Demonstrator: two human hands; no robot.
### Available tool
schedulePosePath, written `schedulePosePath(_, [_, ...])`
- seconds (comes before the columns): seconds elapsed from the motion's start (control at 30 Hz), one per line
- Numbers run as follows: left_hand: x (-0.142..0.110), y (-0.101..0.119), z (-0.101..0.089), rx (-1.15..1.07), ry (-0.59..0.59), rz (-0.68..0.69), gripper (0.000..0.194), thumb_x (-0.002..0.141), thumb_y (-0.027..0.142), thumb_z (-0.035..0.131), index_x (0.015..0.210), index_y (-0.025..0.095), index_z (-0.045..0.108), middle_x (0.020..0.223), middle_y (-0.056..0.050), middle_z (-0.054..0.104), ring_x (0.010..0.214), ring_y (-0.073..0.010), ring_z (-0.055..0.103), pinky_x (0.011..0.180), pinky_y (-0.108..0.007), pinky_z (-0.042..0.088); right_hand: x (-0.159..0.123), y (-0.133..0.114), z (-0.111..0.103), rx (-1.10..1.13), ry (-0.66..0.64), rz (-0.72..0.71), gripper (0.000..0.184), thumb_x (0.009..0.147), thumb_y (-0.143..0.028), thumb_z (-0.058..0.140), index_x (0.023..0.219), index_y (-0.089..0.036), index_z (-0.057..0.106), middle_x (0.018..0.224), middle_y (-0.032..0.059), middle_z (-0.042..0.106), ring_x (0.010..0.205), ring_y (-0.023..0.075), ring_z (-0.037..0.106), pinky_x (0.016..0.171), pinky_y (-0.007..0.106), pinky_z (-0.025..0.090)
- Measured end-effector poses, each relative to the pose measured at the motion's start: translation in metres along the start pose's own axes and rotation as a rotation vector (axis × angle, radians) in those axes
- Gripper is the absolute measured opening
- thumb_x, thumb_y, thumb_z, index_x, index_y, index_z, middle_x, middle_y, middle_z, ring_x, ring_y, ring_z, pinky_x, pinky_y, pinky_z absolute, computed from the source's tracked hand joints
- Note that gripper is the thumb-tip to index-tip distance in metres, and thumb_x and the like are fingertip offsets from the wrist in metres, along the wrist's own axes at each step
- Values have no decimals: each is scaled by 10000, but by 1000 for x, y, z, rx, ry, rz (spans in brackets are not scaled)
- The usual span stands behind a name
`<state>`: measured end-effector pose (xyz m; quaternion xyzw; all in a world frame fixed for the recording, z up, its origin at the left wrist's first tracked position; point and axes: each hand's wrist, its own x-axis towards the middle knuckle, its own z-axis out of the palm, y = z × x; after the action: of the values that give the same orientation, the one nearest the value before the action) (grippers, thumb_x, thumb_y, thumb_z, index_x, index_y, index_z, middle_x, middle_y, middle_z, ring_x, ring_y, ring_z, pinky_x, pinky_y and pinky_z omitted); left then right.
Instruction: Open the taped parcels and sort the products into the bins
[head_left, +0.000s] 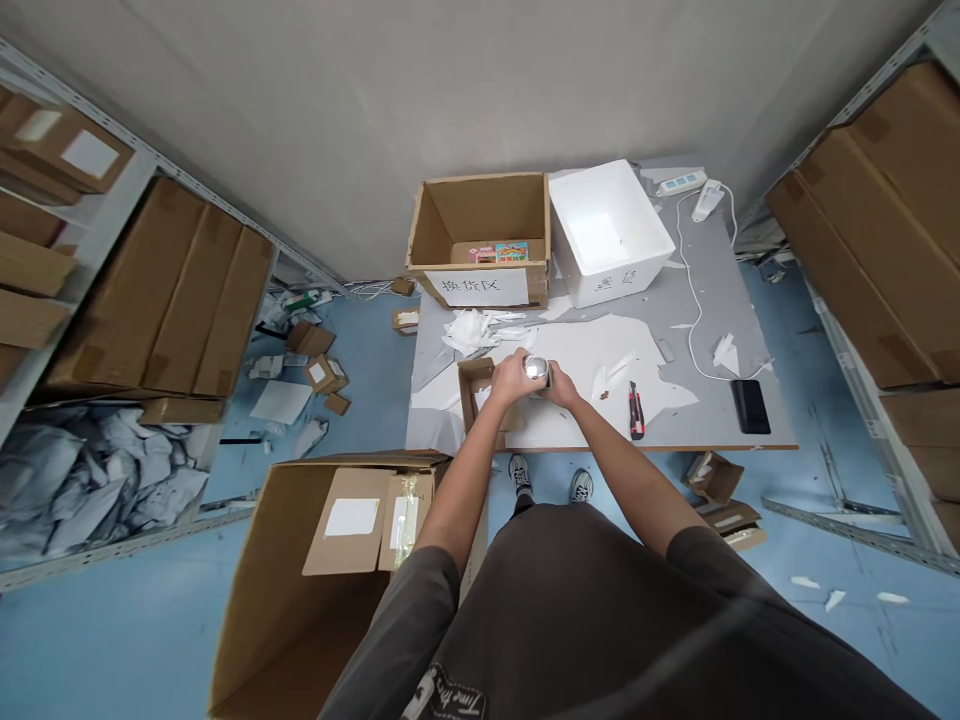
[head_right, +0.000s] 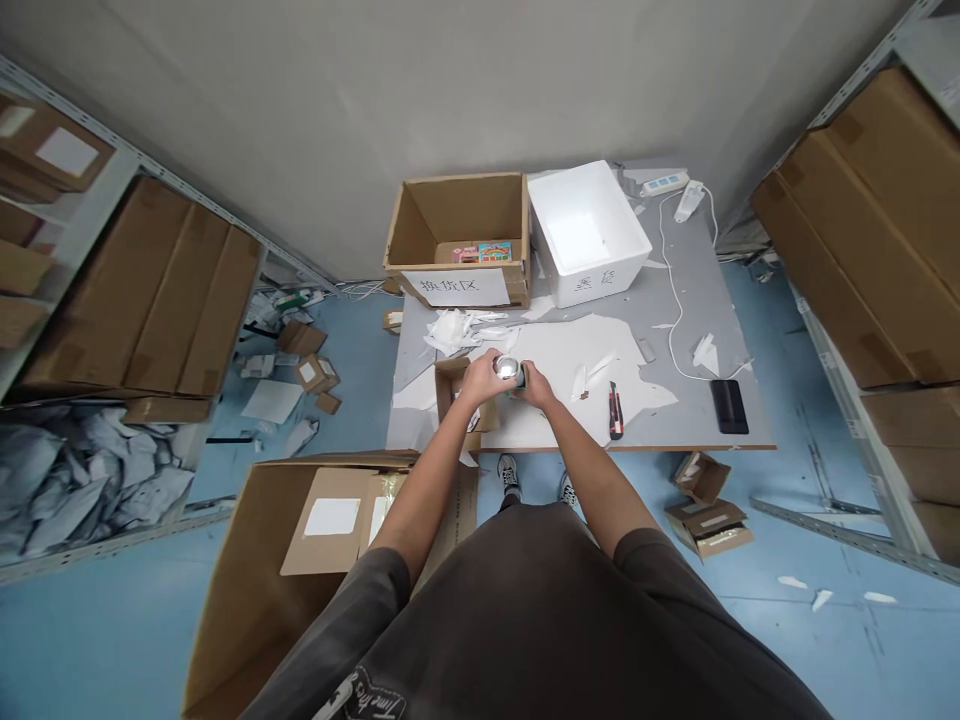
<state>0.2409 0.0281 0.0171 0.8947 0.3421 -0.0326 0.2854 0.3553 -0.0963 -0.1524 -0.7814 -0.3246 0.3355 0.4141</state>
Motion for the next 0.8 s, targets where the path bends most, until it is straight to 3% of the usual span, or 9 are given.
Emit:
schedulePosePath(0.23, [6,-2,-80,-249,188,139,448,732,319,828,1142,210,685,926,-6,699,838,-203,630,778,-289,469,14,-16,12,-39,3,14,853,618,-379,868,1373,-247,494,1206,92,749,1083,347,715,920,452,577])
schedulePosePath(0.37, [12,4,-121,-276,199,200,392,732,366,832,1061,189,712,874,6,688,807,-183,598,758,-277,457,11,-22,6,10,40,7,1167,556,-371,930,1580,-243,387,1401,133,677,1292,388,653,1087,547,535])
schedulePosePath(0.47, [12,12,-142,-281,204,238,366,727,369,825,1025,182,727,864,2,698,799,-181,598,752,-275,457,2,-28,-5,75,39,8,1442,489,-426,985,1705,-262,228,1562,166,561,1464,420,528,1197,632,443])
schedulePosePath(0.53, [10,19,-152,-286,206,261,352,726,382,818,1002,181,731,852,1,694,791,-182,593,749,-278,458,-8,-34,-16,103,22,9,1507,480,-467,995,1732,-263,182,1642,183,480,1546,432,429,1234,665,387])
schedulePosePath(0.63, [6,29,-165,-300,196,299,300,750,406,796,938,183,727,810,7,669,763,-175,569,737,-281,450,-30,-49,-38,113,62,-33,1426,508,-439,986,1723,-258,262,1729,185,370,1635,425,276,1302,643,283])
schedulePosePath(0.7, [1,37,-173,-315,195,332,264,770,411,781,889,184,718,777,13,649,743,-167,554,725,-280,444,-49,-66,-54,140,120,-76,1256,583,-450,954,1682,-271,372,1751,160,347,1661,404,222,1334,625,216])
schedulePosePath(0.77, [-5,46,-179,-337,199,369,254,784,421,774,860,186,714,759,17,643,732,-163,553,717,-279,441,-68,-88,-67,249,151,-132,981,733,-525,866,1611,-310,486,1742,121,383,1659,363,254,1332,612,229])
schedulePosePath(0.8, [-8,51,-181,-352,201,386,259,789,431,774,858,188,716,760,17,649,729,-162,557,713,-279,442,-77,-101,-72,344,125,-169,848,808,-553,814,1575,-329,528,1718,106,428,1631,340,330,1310,588,290])
